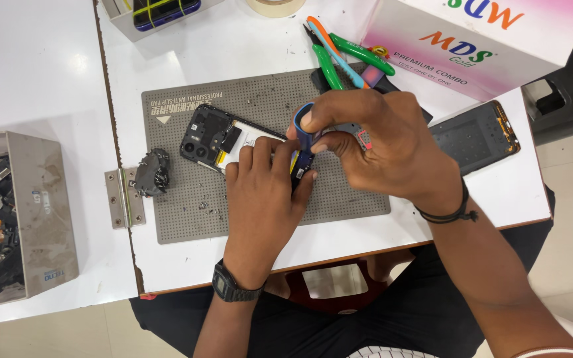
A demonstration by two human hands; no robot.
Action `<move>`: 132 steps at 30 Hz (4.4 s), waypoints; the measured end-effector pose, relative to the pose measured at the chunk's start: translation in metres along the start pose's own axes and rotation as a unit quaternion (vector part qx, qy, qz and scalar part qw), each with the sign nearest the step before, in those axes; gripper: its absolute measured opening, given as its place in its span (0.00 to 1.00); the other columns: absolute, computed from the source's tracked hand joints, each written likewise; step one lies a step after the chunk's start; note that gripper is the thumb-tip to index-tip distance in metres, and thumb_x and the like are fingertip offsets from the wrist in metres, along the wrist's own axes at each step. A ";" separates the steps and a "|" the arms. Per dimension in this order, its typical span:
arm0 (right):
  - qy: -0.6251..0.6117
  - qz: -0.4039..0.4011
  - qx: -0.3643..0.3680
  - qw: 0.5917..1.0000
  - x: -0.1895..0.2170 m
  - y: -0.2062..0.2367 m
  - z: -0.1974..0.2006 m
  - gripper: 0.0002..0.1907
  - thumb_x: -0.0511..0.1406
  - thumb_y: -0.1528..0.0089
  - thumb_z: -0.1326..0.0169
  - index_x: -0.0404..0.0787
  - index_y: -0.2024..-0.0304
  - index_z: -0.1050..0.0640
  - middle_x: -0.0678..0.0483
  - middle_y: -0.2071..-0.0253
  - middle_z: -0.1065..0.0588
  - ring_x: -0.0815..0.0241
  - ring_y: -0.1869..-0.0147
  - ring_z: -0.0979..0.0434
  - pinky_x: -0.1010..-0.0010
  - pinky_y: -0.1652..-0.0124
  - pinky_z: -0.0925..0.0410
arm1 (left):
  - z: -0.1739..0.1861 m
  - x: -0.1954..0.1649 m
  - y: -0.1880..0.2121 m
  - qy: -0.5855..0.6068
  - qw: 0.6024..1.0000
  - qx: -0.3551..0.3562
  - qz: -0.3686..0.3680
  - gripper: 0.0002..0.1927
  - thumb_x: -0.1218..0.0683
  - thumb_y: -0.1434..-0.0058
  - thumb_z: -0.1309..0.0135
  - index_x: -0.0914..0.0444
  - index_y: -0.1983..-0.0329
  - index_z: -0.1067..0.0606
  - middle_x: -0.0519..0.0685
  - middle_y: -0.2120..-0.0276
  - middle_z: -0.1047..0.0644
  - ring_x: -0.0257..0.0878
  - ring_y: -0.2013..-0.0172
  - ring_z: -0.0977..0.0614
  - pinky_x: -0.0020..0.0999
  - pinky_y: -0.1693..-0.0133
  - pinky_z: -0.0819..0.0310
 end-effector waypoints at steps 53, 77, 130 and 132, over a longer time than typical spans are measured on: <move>-0.066 -0.055 -0.001 0.996 -0.008 0.003 0.004 0.25 0.17 0.35 0.45 0.40 0.43 0.38 0.43 0.50 0.21 0.51 0.44 0.15 0.68 0.48 0.18 | 0.001 -0.001 0.002 0.005 1.000 0.001 -0.018 0.23 0.49 0.42 0.37 0.61 0.46 0.24 0.49 0.58 0.27 0.46 0.57 0.26 0.45 0.59 0.36; -0.142 -0.133 -0.227 0.954 -0.027 0.030 0.023 0.13 0.28 0.24 0.40 0.26 0.42 0.29 0.49 0.57 0.23 0.53 0.47 0.15 0.67 0.44 0.17 | 0.101 0.087 0.038 -0.079 0.990 -0.089 0.076 0.07 0.47 0.41 0.33 0.54 0.68 0.15 0.42 0.75 0.20 0.42 0.76 0.21 0.38 0.74 0.32; -0.168 -0.065 -0.250 0.951 -0.029 0.087 0.017 0.41 0.19 0.22 0.43 0.67 0.26 0.44 0.41 0.52 0.25 0.51 0.54 0.18 0.51 0.46 0.25 | 0.046 0.051 0.018 0.321 0.938 -0.124 0.047 0.04 0.60 0.31 0.42 0.64 0.55 0.23 0.46 0.62 0.22 0.31 0.68 0.23 0.26 0.68 0.31; -0.160 -0.061 -0.245 0.954 -0.026 0.085 0.015 0.43 0.18 0.22 0.43 0.68 0.25 0.45 0.41 0.51 0.26 0.51 0.53 0.18 0.51 0.46 0.23 | 0.045 0.053 0.018 0.322 0.937 -0.124 0.048 0.04 0.60 0.32 0.42 0.64 0.56 0.22 0.46 0.62 0.21 0.31 0.69 0.24 0.27 0.68 0.32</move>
Point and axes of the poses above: each hand's wrist, its own y-axis away from the middle knuckle, its own z-axis out of the back of the hand, x = y × z, the point moved 10 cm from there along -y, towards the middle knuckle
